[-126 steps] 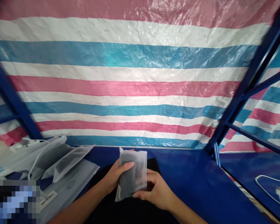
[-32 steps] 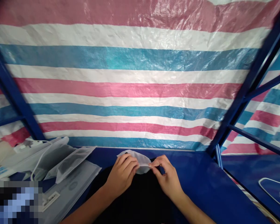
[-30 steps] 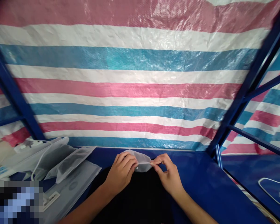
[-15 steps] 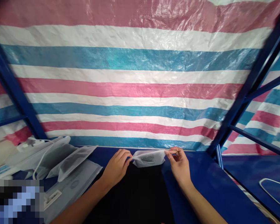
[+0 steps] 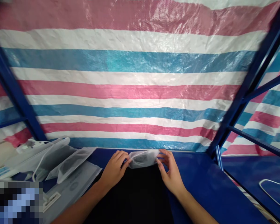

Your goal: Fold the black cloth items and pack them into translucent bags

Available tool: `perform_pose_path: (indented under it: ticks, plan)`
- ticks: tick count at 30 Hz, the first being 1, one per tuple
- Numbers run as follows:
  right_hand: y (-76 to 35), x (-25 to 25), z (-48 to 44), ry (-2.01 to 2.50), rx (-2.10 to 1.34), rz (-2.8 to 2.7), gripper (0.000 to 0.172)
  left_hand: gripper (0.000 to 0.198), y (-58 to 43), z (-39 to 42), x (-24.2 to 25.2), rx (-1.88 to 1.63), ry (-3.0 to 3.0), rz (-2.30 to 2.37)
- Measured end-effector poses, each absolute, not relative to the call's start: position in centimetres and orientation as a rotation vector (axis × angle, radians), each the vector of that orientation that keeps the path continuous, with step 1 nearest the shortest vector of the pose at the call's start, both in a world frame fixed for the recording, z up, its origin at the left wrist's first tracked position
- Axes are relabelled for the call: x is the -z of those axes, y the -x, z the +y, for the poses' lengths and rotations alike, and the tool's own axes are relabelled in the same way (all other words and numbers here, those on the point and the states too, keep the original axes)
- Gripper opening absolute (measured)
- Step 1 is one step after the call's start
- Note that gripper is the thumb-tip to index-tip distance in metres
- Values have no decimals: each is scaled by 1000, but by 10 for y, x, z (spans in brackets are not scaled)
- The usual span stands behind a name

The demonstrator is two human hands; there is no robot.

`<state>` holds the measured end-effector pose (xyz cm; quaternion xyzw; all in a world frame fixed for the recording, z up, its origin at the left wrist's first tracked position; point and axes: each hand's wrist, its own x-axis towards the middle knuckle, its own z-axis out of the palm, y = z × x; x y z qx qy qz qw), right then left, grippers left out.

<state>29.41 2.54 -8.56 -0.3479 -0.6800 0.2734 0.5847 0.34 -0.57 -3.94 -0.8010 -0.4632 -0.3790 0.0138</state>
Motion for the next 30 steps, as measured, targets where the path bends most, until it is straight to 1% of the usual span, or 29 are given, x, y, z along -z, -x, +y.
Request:
perform_pose_path:
  ticks: [2,3,6,10,13,16,19,22,24,26,30]
  plan:
    - [-292,87,26,798,-635,-1642,50,17,-2,-6,37,1285,2485,-1488]
    - [-291,89,27,803,-631,-1664,51,18,-1,-6,36,1341,2480,-1530]
    - [-291,97,32,855,-630,-1679,51,23,1,-4,37,1461,2433,-1731]
    - [-293,104,37,929,-710,-1660,53,30,9,3,33,1527,2345,-1924]
    - [-294,105,40,949,-780,-1630,54,35,24,6,16,1548,2200,-2042]
    - [-295,104,40,959,-803,-1629,55,37,49,-5,-15,1577,1952,-2045]
    - [-295,104,40,957,-781,-1653,56,34,87,-31,-47,1485,1705,-1960]
    - [-295,105,41,949,-758,-1689,57,31,134,-61,-59,1312,1445,-1935]
    - [-294,106,41,936,-750,-1721,55,27,163,-78,-53,1180,1407,-1869]
    - [-293,106,40,923,-742,-1754,52,23,183,-91,-38,1020,1529,-1798]
    - [-292,103,37,911,-722,-1843,45,25,186,-101,-17,796,1408,-1832]
